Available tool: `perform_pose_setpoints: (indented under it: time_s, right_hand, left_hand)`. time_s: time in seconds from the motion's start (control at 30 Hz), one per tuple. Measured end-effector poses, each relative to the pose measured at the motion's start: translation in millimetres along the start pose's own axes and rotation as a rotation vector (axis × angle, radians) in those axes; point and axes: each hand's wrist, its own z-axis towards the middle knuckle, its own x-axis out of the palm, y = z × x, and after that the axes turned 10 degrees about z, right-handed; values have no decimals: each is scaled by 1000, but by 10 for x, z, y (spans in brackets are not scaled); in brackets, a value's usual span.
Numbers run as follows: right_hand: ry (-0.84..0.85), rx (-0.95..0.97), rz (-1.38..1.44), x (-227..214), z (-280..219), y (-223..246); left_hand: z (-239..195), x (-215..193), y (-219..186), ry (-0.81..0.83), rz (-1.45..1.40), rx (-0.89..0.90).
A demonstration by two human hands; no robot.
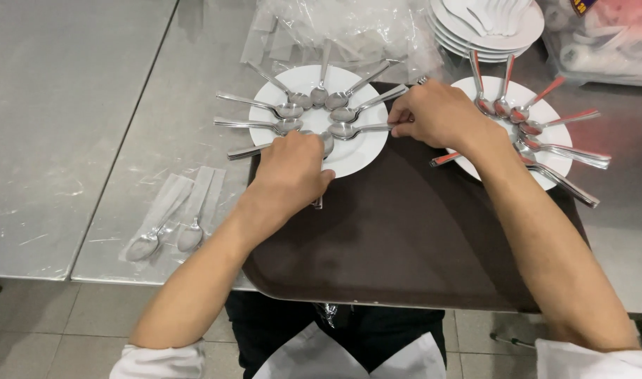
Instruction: The person arranges multiple metal spoons on two white plates, placing them in a radial pattern with handles pointing outward. They then pick up individual spoons, wrap them in clear plastic sleeves, and place the wrapped spoons onto a brown tray.
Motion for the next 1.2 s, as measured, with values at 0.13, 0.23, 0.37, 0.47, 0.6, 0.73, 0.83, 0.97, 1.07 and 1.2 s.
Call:
perform_pose_setpoints:
  time_s: [0.13, 0.23, 0.37, 0.47, 0.6, 0.73, 0.83, 0.97, 1.07, 1.2]
  right_hand:
    - [-15, -9, -4, 78, 73, -97]
    - [-28, -26, -27, 102, 117, -141]
    - [-40, -32, -43, 130, 146, -182]
    - [-38, -31, -48, 132, 150, -180]
    - [-24, -10, -67, 118, 159, -177]
    - [-23, -6, -50, 81, 113, -116]
    - [-25, -5, -69, 75, 112, -105]
    - [-18, -4, -73, 51, 87, -64]
    - [-18, 1, -74, 44, 86, -72]
    - [-38, 6, -59, 5, 43, -30]
  left_hand:
    - [-35, -24, 31, -2, -100, -44]
    - [-70, -104, 27, -12, -102, -41]
    - [-122, -195, 30, 9, -136, -61]
    - [-130, -199, 39, -2, -141, -67]
    - [-144, -231, 35, -6, -136, -82]
    - [-166, -298, 46, 8, -111, -78]
    - [-196, -382, 43, 9, -92, -77]
    - [-221, -433, 14, 44, -90, -70]
    - [-204, -405, 28, 48, -79, -71]
    - [-239, -449, 13, 61, -85, -84]
